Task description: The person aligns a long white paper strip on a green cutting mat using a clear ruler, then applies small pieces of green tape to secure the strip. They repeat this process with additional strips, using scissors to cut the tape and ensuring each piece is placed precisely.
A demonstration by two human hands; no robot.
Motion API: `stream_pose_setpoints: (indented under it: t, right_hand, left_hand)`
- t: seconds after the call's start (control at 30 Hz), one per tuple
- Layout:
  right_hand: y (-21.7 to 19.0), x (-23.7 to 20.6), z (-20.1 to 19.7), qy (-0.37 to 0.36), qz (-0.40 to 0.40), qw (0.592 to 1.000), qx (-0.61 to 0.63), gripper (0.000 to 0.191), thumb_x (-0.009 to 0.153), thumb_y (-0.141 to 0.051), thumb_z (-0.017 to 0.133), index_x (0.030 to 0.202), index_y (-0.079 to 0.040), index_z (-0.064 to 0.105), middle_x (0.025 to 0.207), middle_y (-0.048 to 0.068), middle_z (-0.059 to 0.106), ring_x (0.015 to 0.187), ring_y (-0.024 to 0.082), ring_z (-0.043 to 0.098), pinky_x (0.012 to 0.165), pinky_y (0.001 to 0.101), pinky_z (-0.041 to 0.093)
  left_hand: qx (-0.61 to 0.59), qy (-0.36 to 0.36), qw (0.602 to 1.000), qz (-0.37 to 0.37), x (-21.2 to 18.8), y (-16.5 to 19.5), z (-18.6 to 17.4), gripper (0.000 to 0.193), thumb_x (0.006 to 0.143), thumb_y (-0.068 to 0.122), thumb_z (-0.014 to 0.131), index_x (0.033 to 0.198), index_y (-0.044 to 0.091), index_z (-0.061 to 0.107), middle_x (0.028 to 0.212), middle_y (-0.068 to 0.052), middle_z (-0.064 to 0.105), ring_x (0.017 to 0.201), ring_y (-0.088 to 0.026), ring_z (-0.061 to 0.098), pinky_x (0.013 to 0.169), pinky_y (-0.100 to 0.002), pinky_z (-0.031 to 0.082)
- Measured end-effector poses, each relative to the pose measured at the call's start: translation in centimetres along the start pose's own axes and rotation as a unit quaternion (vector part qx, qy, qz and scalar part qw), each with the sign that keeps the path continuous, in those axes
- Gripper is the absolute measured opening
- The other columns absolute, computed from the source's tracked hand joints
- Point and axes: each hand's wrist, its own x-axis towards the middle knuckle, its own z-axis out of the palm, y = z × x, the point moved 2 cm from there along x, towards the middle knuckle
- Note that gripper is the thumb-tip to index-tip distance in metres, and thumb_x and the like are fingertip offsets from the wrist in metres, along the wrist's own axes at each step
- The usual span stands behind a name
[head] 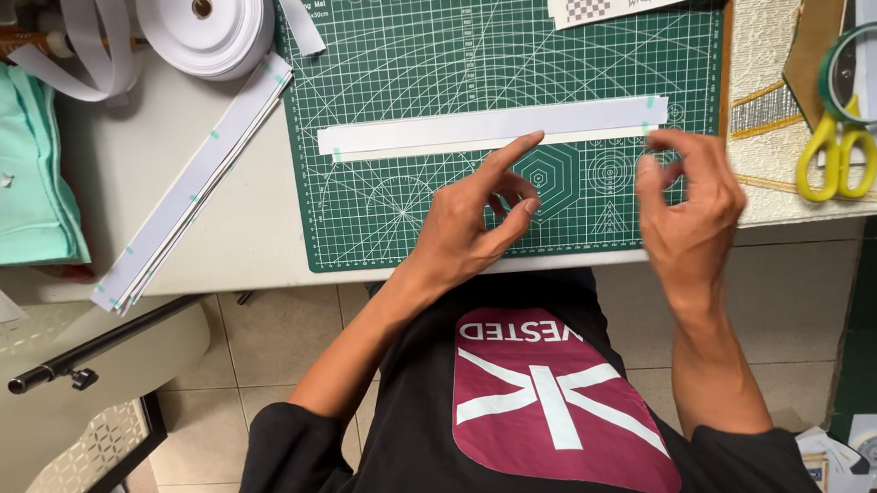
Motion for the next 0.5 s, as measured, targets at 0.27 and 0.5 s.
stream_pose_setpoints:
  t: [0.27, 0.5]
  right_hand:
    - [-3.1, 0.4, 4.6, -0.147, 0.146, 0.855, 0.475, 0.024, 0.099, -0.006, 0.072, 0.118, -0.004, 0.059, 0.108, 0.008, 0.071, 0.092, 0.007, 0.065, 0.074, 0.0194, 0.051]
    - [-3.7, 0.7, 6.9, -0.167, 0.186, 0.817, 0.519, 0.029, 0.095, -0.003, 0.074, 0.118, -0.006, 0.057, 0.101, 0.008, 0.072, 0.084, 0.007, 0.063, 0.072, 0.019, 0.05]
  left_hand:
    - [0.098, 0.036, 0.994, 0.034, -2.0, -0.5, 0.1, 0.076, 0.103, 0.016, 0.069, 0.165, 0.015, 0.025, 0.091, -0.004, 0.074, 0.077, -0.017, 0.072, 0.071, -0.032, 0.059]
    - [0.132, 0.046, 0.989, 0.039, -3.1, -1.5, 0.0, 0.076, 0.104, 0.016, 0.068, 0.165, 0.016, 0.024, 0.089, -0.003, 0.073, 0.075, -0.018, 0.072, 0.07, -0.034, 0.058]
